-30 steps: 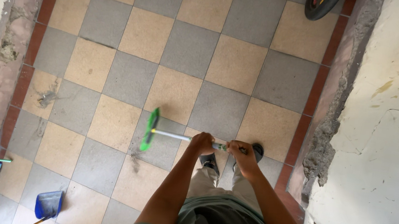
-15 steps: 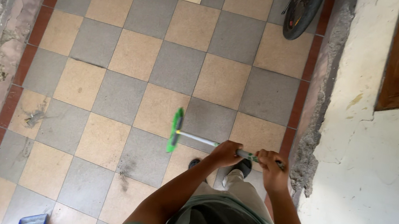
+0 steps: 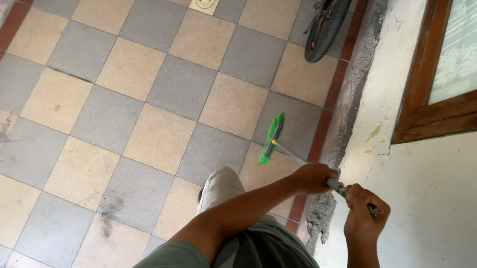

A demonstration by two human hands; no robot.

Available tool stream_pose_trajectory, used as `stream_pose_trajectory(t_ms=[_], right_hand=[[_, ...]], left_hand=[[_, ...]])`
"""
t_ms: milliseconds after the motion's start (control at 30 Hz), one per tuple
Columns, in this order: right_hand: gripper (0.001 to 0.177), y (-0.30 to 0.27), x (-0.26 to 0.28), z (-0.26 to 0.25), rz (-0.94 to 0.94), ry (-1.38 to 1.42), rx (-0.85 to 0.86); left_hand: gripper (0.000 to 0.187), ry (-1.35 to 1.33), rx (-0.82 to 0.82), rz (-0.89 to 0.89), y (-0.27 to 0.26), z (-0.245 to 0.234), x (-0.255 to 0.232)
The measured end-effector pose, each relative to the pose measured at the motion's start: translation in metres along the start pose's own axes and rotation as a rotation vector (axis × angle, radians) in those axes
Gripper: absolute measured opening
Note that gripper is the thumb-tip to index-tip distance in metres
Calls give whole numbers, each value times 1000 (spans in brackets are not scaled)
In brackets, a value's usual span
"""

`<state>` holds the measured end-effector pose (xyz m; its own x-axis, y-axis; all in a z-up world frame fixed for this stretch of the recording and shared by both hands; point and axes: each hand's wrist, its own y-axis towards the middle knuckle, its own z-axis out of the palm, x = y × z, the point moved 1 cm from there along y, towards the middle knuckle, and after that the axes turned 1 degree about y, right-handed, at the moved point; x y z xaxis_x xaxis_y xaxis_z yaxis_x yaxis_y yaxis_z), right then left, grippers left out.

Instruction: The person sweeps the tiled floor using a broom, pushing debris into a pile.

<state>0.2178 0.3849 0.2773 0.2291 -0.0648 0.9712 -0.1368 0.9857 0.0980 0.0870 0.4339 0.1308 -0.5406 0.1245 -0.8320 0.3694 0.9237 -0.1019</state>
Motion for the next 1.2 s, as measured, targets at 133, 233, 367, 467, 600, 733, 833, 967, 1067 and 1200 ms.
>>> stream_pose_trajectory(t_ms=[133,233,367,467,600,733,833,967,1067,1200], right_hand=[[38,22,7,-19,-33,-138,-47],[38,43,2,-26,-29,-242,-4],[22,73,-29,-32,-30,-442,127],[15,99,-73,-19,116,-575,194],[29,138,-116,17,119,-613,338],[33,181,-128,64,99,-546,506],[37,206,-130,99,60,-478,620],[35,225,-139,145,160,-358,722],[33,228,-150,173,151,-178,808],[34,223,-160,195,189,-103,904]], left_hand=[[36,18,42,-18,42,10,-13],[36,45,36,19,70,11,-2],[27,79,40,83,101,18,40],[13,-5,66,34,120,21,85],[19,-267,-31,-192,123,12,152],[29,-272,-144,-205,118,-29,191],[21,-90,-103,-213,109,-75,209],[17,-84,-204,-326,71,-137,218],[18,-34,-426,-278,38,-171,223],[14,12,-427,-450,2,-190,228]])
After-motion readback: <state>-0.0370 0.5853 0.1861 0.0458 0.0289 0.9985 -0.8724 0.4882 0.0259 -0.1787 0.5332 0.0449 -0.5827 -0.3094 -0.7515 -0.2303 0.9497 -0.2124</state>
